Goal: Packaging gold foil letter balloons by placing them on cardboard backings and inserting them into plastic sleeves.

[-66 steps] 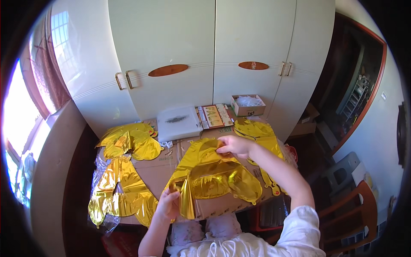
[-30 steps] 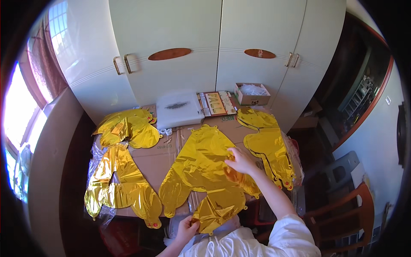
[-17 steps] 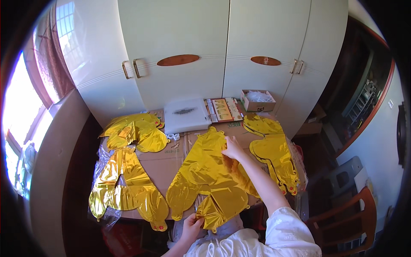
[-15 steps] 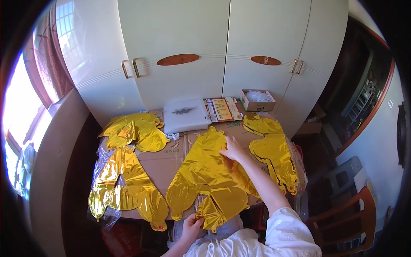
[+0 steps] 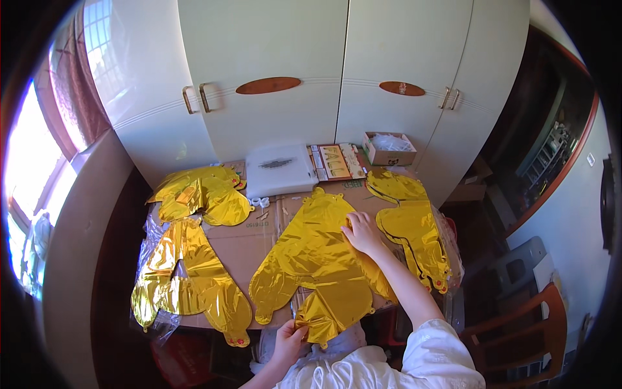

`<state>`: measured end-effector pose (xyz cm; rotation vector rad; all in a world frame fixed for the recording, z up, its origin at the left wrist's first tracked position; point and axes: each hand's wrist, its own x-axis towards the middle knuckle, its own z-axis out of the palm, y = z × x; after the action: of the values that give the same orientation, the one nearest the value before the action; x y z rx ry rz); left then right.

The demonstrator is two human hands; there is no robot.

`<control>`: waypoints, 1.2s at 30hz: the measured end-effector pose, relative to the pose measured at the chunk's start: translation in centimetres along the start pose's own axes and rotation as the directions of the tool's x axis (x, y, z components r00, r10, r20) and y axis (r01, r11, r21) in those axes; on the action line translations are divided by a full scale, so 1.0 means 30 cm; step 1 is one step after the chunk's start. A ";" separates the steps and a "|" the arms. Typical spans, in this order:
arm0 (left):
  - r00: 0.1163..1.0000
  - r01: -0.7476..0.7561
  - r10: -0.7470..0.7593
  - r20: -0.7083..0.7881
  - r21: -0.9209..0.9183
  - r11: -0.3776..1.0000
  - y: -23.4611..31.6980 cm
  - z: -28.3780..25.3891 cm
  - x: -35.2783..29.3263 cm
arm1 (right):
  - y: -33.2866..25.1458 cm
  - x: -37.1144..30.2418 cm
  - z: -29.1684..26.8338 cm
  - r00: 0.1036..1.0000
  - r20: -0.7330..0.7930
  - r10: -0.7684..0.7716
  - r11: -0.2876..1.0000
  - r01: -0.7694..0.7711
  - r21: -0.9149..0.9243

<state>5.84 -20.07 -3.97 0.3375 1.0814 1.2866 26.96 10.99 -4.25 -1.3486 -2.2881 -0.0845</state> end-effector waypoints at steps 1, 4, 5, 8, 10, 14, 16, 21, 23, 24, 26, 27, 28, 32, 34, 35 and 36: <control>1.000 -0.010 0.010 0.021 0.027 1.000 0.003 -0.001 0.002 | -0.007 0.001 -0.001 1.000 0.014 0.022 1.000 -0.022 0.019; 0.998 -0.019 0.010 0.065 0.132 0.991 0.007 -0.019 0.018 | -0.032 0.005 -0.010 0.997 0.044 0.061 0.997 -0.063 0.053; 0.997 -0.018 0.005 0.076 0.172 0.985 0.007 -0.027 0.022 | -0.046 0.008 -0.014 0.997 0.044 0.058 0.997 -0.060 0.051; 0.998 -0.010 -0.006 0.064 0.251 0.968 0.015 -0.031 0.030 | -0.045 0.022 0.002 0.994 0.065 0.087 0.990 -0.093 0.104; 0.996 -0.018 -0.008 0.089 0.289 0.957 0.024 -0.043 0.035 | -0.048 0.041 0.008 0.984 0.103 0.144 0.975 -0.159 0.153; 0.993 -0.049 0.008 0.117 0.354 0.934 0.051 -0.043 0.035 | -0.088 0.110 -0.006 0.944 0.191 0.270 0.944 -0.298 0.140; 0.993 -0.056 0.011 0.114 0.398 0.916 0.061 -0.046 0.038 | -0.097 0.151 -0.012 0.912 0.266 0.314 0.935 -0.345 0.081; 0.990 -0.098 0.043 0.137 0.428 0.898 0.083 -0.052 0.046 | -0.063 0.221 -0.005 0.780 0.482 0.400 0.882 -0.470 0.029; 0.990 -0.113 0.062 0.129 0.440 0.891 0.084 -0.071 0.047 | -0.077 0.236 -0.028 0.774 0.513 0.371 0.886 -0.461 0.055; 0.990 -0.113 0.064 0.122 0.451 0.886 0.086 -0.077 0.047 | -0.086 0.239 -0.038 0.771 0.529 0.355 0.887 -0.456 0.069; 0.991 -0.116 0.067 0.119 0.469 0.875 0.092 -0.076 0.053 | -0.071 0.233 -0.041 0.776 0.517 0.362 0.887 -0.457 0.065; 0.990 -0.123 0.077 0.116 0.474 0.872 0.098 -0.073 0.052 | -0.069 0.230 -0.040 0.778 0.511 0.364 0.887 -0.457 0.063; 0.990 -0.129 0.084 0.115 0.478 0.869 0.107 -0.065 0.050 | -0.060 0.225 -0.028 0.781 0.493 0.385 0.880 -0.471 0.058; 0.991 -0.111 0.068 0.111 0.446 0.888 0.112 -0.057 0.052 | -0.049 0.219 -0.016 0.772 0.479 0.418 0.862 -0.504 0.059; 0.990 -0.132 0.087 0.115 0.475 0.870 0.099 -0.074 0.064 | -0.052 0.222 -0.023 0.768 0.489 0.413 0.859 -0.507 0.071; 0.988 -0.143 0.097 0.118 0.489 0.860 0.094 -0.079 0.069 | -0.052 0.221 -0.025 0.770 0.487 0.412 0.858 -0.508 0.078; 0.989 -0.138 0.093 0.116 0.487 0.863 0.091 -0.083 0.070 | -0.052 0.221 -0.026 0.772 0.486 0.410 0.857 -0.508 0.085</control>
<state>2.03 -18.23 -4.17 0.8515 1.3245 1.0703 23.30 15.34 -0.42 -1.9250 -2.1394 0.6927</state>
